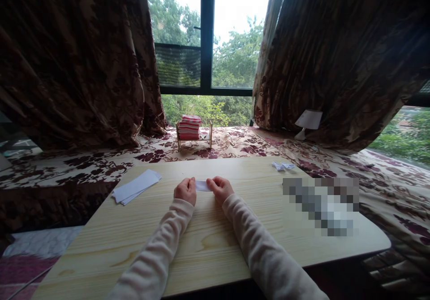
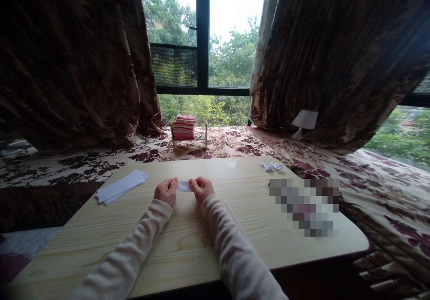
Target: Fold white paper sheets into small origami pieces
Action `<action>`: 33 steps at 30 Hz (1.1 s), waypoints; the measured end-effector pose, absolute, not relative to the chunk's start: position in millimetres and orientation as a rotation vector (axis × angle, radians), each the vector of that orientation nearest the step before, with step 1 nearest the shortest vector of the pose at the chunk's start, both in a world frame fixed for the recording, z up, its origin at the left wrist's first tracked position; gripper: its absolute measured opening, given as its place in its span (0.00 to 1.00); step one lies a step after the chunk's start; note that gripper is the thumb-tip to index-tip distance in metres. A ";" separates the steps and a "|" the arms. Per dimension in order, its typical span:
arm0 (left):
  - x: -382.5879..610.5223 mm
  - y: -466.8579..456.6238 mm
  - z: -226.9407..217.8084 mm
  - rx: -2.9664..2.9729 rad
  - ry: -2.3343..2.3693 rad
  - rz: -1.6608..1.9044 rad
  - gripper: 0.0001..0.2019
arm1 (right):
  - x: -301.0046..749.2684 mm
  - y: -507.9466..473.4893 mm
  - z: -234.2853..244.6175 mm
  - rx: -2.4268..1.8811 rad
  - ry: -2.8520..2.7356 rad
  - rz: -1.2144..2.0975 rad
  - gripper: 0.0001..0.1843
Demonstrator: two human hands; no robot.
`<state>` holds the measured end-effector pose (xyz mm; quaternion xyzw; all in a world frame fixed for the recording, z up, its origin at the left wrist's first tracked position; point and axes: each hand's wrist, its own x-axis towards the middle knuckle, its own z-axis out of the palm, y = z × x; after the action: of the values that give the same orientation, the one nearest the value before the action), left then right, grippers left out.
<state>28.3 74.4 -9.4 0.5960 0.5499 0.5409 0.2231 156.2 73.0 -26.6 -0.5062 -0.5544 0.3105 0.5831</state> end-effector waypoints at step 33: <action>28.4 62.0 1.0 1.367 1.131 1.290 0.13 | 165.7 53.3 -9.7 -1.120 -1.536 0.252 0.13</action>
<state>28.4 62.0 1.0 0.5546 0.4586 0.5232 0.4565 165.7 53.3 -9.7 -0.4782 -0.6558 0.1076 0.5742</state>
